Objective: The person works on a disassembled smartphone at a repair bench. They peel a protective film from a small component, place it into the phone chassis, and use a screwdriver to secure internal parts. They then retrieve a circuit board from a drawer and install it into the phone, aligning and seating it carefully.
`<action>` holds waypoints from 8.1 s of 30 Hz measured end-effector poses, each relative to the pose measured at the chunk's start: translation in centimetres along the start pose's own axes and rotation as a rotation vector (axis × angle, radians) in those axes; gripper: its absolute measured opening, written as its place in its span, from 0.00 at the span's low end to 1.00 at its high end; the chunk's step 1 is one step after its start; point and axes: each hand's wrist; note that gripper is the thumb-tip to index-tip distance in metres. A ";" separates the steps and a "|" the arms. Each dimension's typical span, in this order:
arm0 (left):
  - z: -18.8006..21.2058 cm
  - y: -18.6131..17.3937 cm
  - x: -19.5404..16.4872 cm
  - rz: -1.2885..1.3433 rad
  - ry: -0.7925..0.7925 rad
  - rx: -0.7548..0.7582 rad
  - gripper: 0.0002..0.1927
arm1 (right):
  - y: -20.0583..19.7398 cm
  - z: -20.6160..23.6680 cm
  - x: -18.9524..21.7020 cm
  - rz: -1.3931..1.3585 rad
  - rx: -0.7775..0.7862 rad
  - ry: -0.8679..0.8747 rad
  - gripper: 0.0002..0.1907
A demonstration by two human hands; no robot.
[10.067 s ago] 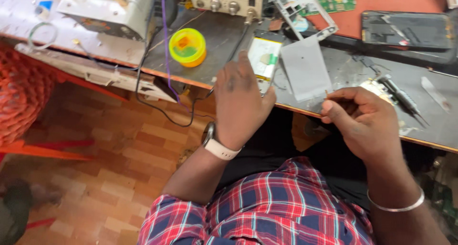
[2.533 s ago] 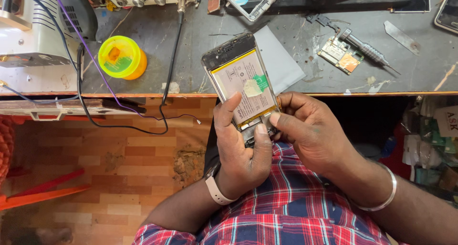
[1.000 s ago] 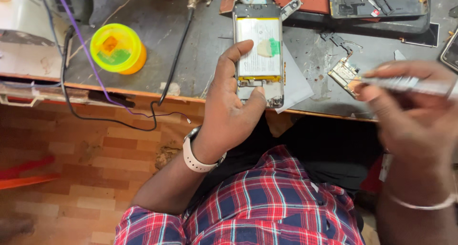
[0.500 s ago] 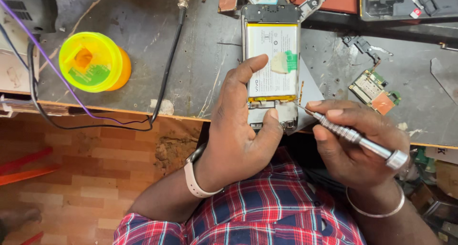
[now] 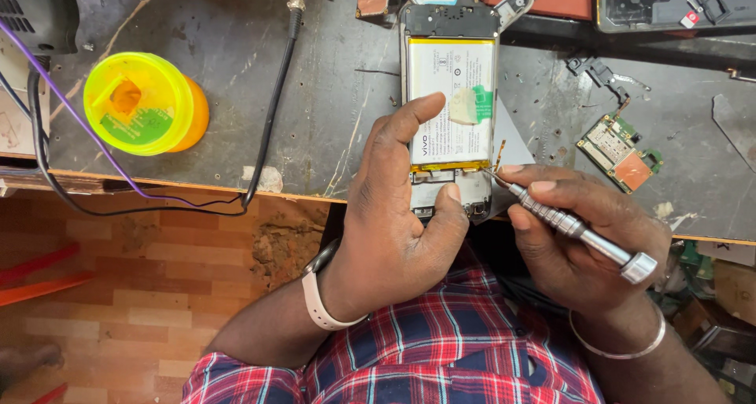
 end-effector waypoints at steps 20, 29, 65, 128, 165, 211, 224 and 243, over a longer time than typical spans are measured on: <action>0.0 0.1 0.0 0.009 -0.001 0.015 0.33 | -0.5 0.5 -1.0 -0.076 0.036 0.029 0.12; 0.1 0.2 0.0 0.007 0.001 0.005 0.32 | -0.4 -0.1 -0.5 0.016 0.049 -0.032 0.12; 0.2 0.2 -0.6 -0.030 -0.011 -0.024 0.33 | 0.0 -1.6 1.8 0.279 0.057 -0.268 0.12; 1.7 0.6 -0.6 0.342 -0.057 0.038 0.29 | -2.3 -0.2 1.5 -0.553 -0.189 0.485 0.11; 6.3 2.6 -4.3 0.592 -0.021 0.100 0.32 | -2.8 5.9 2.7 -1.189 0.065 0.801 0.09; 7.3 2.9 -3.2 0.681 -0.084 0.207 0.33 | -6.1 3.4 1.5 -0.559 0.315 0.692 0.07; 7.8 3.9 -3.3 0.454 -0.010 0.137 0.30 | -5.7 3.4 2.7 -0.295 0.232 0.685 0.02; 8.2 4.3 -3.8 0.624 -0.082 0.048 0.37 | -2.4 7.0 2.2 -0.624 0.021 0.663 0.05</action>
Point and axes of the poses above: each hand's wrist, its own z-axis away from the middle knuckle, its own y-axis out of the palm, x = y × z, and after that the axes turned 2 degrees about -x, right-handed
